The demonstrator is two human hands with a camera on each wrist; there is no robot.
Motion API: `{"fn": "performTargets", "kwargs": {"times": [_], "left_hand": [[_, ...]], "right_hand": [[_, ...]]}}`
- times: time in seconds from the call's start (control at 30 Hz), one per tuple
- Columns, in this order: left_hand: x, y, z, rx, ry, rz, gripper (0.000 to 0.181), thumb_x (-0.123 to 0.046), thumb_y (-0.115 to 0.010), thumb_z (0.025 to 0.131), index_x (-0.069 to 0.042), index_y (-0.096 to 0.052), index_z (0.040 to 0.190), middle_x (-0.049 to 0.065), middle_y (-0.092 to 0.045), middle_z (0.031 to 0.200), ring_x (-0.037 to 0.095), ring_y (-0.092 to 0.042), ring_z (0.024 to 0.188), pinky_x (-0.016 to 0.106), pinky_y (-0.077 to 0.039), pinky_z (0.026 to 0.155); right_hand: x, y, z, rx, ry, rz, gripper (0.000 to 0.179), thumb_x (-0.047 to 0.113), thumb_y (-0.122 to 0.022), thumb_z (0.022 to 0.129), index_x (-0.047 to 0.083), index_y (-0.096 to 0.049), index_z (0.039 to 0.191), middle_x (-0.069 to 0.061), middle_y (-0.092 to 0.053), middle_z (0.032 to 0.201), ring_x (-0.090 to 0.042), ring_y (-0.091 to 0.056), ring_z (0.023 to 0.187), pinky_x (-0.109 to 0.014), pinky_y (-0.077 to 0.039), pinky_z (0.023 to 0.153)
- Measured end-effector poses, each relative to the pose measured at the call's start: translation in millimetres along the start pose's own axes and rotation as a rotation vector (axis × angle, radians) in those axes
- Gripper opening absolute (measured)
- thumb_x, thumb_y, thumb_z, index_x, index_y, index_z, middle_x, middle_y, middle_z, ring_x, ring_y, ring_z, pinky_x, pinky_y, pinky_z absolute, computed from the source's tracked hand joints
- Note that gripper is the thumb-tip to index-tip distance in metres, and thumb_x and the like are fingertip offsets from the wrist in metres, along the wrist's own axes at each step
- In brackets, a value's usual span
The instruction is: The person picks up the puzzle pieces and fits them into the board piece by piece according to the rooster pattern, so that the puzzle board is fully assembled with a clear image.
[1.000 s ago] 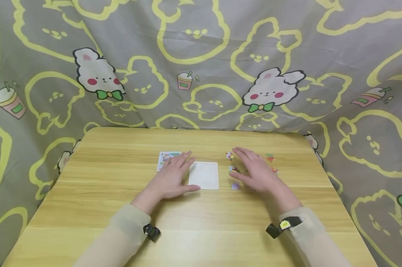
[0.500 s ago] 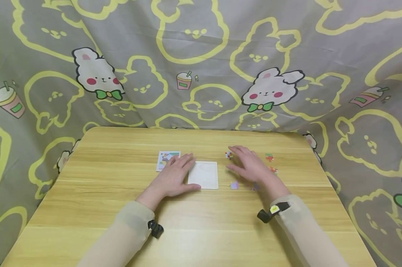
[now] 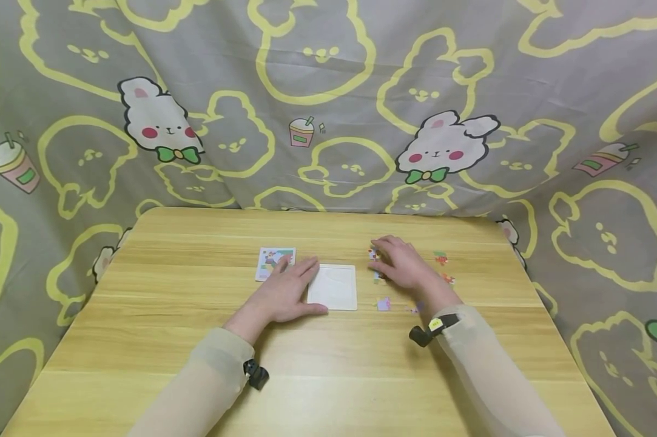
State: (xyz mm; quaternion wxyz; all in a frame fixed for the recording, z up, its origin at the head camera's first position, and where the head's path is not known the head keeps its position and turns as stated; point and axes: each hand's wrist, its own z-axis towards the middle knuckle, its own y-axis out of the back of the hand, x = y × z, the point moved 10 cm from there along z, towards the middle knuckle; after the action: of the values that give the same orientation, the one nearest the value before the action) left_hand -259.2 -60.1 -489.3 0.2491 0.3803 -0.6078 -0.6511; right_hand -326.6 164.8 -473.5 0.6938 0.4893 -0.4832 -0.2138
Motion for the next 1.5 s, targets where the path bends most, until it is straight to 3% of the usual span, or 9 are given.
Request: {"fn": "performTargets", "kwargs": {"times": [0.3,0.57,0.9,1.13,1.27,1.5], "left_hand": [[-1.8,0.6,0.8,0.032,-0.009,0.012,0.107,-0.079,-0.058,0.093,0.000,-0.039,0.162,0.012,-0.035,0.169,0.024,-0.032,0.156,0.058,-0.012,0.128],[-0.7,0.4,1.3,0.046,0.003,0.002,0.107,-0.079,-0.059,0.092,0.000,-0.039,0.162,0.012,-0.035,0.169,0.024,-0.032,0.156,0.057,-0.012,0.128],[-0.5,-2.4,1.3,0.072,0.027,0.000,0.107,-0.079,-0.059,0.092,-0.002,-0.038,0.163,0.010,-0.032,0.171,0.023,-0.029,0.157,0.056,-0.009,0.128],[0.6,-2.5,0.6,0.067,0.023,0.012,0.107,-0.080,-0.058,0.092,-0.002,-0.037,0.163,0.011,-0.032,0.171,0.023,-0.030,0.157,0.056,-0.010,0.128],[1.0,-2.4,0.8,0.070,0.025,0.009,0.108,-0.080,-0.057,0.092,-0.002,-0.037,0.163,0.010,-0.032,0.171,0.023,-0.029,0.157,0.056,-0.010,0.128],[0.9,-1.9,1.3,0.062,0.017,0.000,0.108,-0.080,-0.058,0.092,-0.001,-0.038,0.163,0.011,-0.032,0.171,0.023,-0.030,0.156,0.057,-0.010,0.128]], "right_hand": [[-7.9,-3.2,6.6,0.020,-0.005,-0.006,0.057,0.035,-0.073,0.103,0.001,-0.060,0.147,-0.016,-0.058,0.139,-0.036,-0.050,0.132,-0.054,-0.038,0.104],[-13.3,-3.1,9.3,0.012,-0.028,0.036,0.044,0.028,-0.076,0.101,0.003,-0.069,0.137,-0.010,-0.061,0.127,-0.033,-0.052,0.123,-0.051,-0.035,0.096],[-17.5,-4.6,9.2,-0.005,-0.081,0.063,0.042,0.028,-0.078,0.099,0.004,-0.066,0.132,-0.011,-0.061,0.127,-0.032,-0.052,0.121,-0.051,-0.033,0.097],[-22.2,-3.2,9.2,-0.049,-0.094,0.100,0.045,0.027,-0.082,0.095,0.005,-0.067,0.131,-0.010,-0.068,0.120,-0.030,-0.061,0.108,-0.057,-0.034,0.105],[-22.4,-4.6,9.7,-0.055,-0.063,0.108,0.045,0.025,-0.081,0.096,0.003,-0.068,0.134,-0.009,-0.068,0.117,-0.028,-0.063,0.103,-0.055,-0.039,0.104],[-19.3,-7.2,8.6,-0.033,-0.005,0.137,0.045,0.013,-0.076,0.099,-0.002,-0.065,0.140,-0.012,-0.064,0.119,-0.025,-0.062,0.099,-0.045,-0.055,0.089]]}}
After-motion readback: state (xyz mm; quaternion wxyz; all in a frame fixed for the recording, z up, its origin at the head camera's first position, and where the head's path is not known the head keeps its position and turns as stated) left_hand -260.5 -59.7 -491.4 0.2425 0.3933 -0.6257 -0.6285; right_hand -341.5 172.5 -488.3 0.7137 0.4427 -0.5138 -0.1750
